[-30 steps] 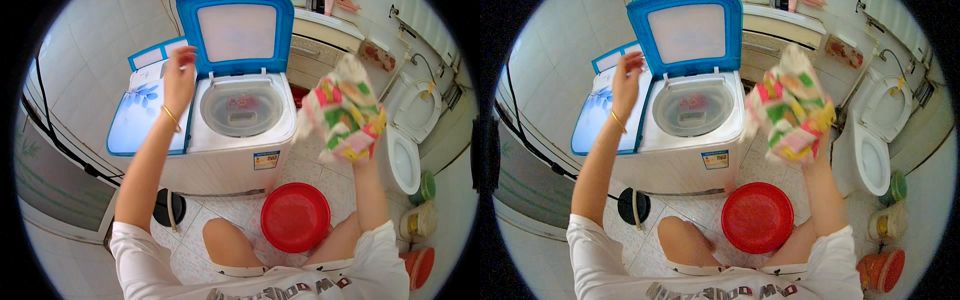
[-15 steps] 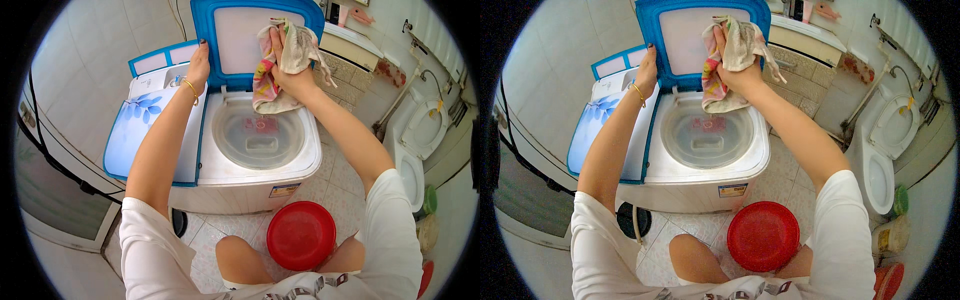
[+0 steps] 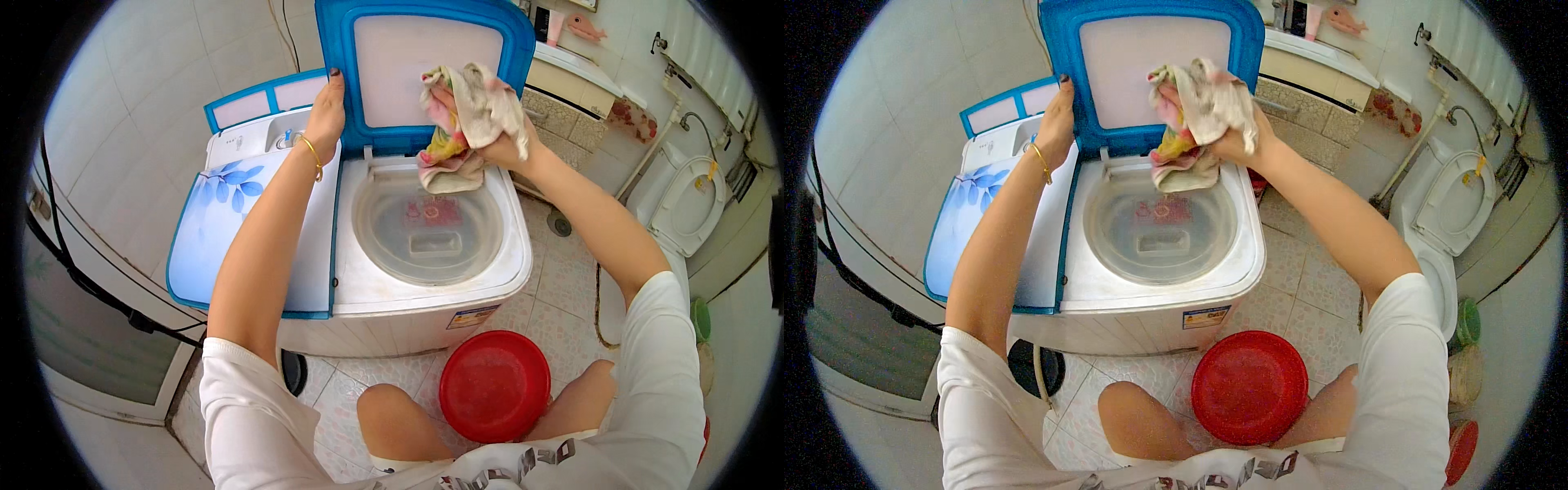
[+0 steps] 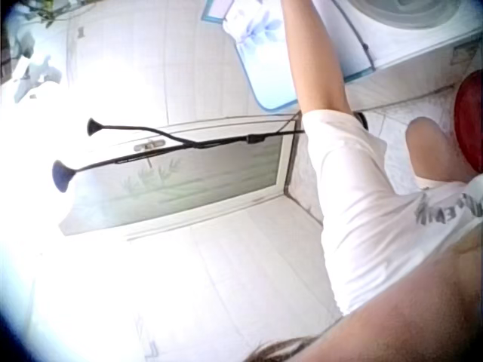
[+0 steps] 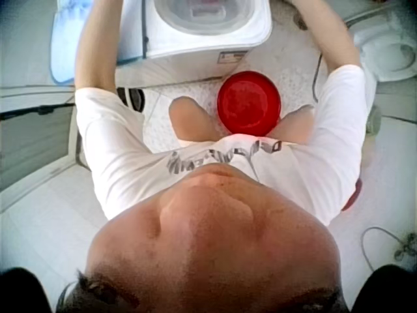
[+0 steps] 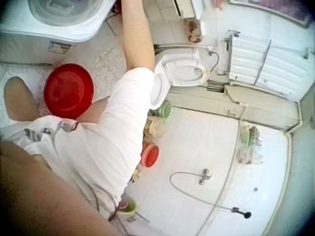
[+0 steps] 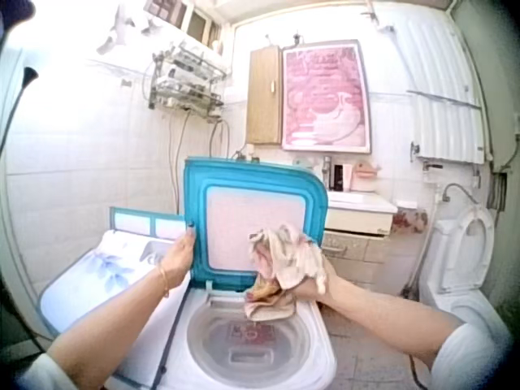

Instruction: The person washes a cloth in a red bucket by hand, wipes different parts of the washing machine's exterior, and then rinses the cloth again. They open the lids of the machine, place the cloth into the spin-dryer tub, and secure the inner and outer covers.

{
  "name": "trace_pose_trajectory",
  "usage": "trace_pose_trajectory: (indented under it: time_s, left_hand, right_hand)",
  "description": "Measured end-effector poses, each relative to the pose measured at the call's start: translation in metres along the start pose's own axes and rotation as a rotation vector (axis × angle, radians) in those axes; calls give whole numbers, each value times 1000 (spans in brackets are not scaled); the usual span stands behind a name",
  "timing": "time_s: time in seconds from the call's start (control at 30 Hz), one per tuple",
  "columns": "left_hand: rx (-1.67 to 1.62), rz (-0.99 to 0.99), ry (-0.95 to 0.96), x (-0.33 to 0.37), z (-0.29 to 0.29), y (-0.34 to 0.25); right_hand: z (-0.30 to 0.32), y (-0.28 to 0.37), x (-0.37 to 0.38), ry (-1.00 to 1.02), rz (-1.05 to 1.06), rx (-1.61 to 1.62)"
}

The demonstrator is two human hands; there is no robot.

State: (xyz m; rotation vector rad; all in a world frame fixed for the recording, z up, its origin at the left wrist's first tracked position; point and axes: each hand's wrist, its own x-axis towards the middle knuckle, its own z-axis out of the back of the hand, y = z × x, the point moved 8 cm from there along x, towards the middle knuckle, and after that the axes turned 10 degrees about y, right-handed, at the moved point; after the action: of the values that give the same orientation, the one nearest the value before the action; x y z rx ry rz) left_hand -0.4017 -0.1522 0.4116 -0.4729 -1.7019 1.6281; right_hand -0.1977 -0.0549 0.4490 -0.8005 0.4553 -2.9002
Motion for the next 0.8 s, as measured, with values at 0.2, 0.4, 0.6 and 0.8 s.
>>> trace_pose_trajectory:
  time_s: [0.2, 0.4, 0.6, 0.8]
  left_hand:
    - [-54, -68, 163, 10, -10, 3]
    - [-80, -63, 189, 1, -9, -2]
    - [-59, -90, 234, 13, -10, 5]
    - [-60, -117, 273, 8, 3, 11]
  right_hand:
    - [-8, 1, 72, -386, 4, 121]
    - [-15, 65, 90, -235, -179, -848]
    - [-69, 21, 45, -252, 76, -105]
    - [-20, 52, 68, 37, 323, -200]
